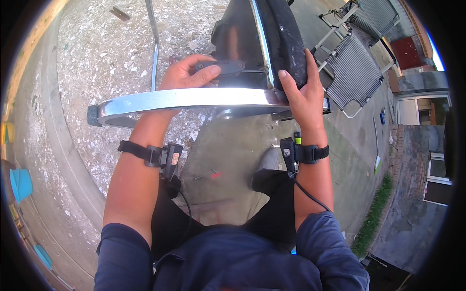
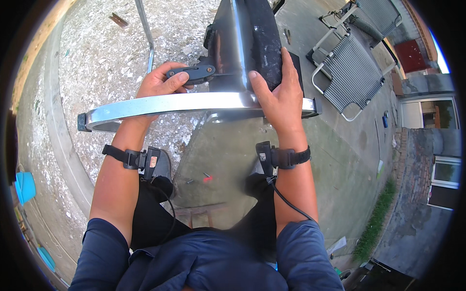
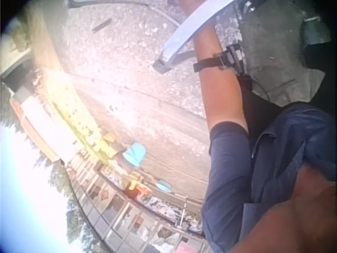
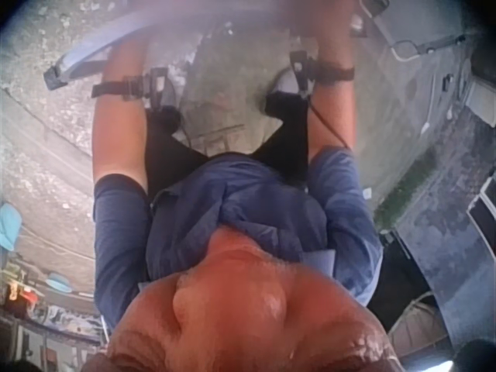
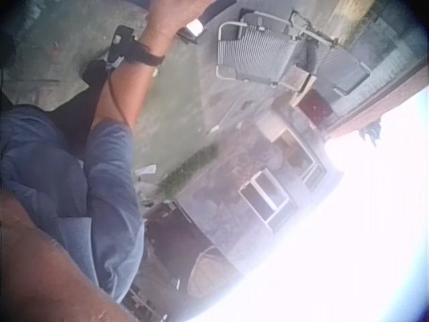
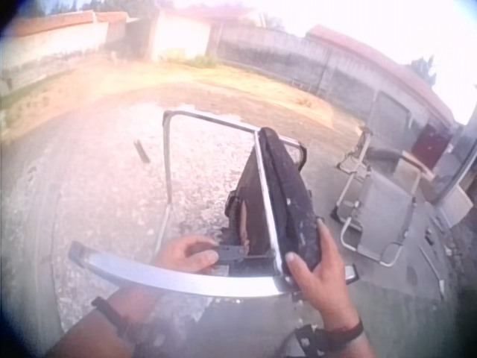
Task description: The person walks outside and flips a black office chair upside down. They use a screwdriver to remove a screw from the chair's metal frame, then use a sanding block to smooth the metal surface. Finally, they reattach the screw and flip the chair back upright.
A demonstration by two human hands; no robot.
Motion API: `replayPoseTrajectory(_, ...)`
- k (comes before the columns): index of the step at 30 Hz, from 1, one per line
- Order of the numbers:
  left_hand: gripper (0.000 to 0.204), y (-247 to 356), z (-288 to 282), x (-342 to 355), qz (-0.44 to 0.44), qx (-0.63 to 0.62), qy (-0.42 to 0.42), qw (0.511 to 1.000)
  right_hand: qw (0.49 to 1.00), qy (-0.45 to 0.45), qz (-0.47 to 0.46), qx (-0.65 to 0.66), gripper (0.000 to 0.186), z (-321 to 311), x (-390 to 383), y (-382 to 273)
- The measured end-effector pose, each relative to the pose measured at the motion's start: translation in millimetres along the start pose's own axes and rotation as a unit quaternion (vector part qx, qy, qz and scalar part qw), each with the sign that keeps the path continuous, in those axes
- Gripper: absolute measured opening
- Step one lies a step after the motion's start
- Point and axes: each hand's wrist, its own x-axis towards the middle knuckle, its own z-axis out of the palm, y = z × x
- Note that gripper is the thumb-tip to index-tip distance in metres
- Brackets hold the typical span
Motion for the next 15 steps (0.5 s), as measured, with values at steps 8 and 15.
replayPoseTrajectory(8, 0.042, 0.8, 0.5, 1.2, -0.007, 0.025, 0.011, 1.0, 1.0, -0.005, 0.003, 0.008, 0.084, 0.8, -0.2, 2.1)
replayPoseTrajectory(15, 0.042, 0.0, 0.3, 2.4, -0.004, 0.027, -0.007, 1.0, 1.0, -0.002, 0.0, -0.018, 0.085, -0.2, 0.2, 4.3)
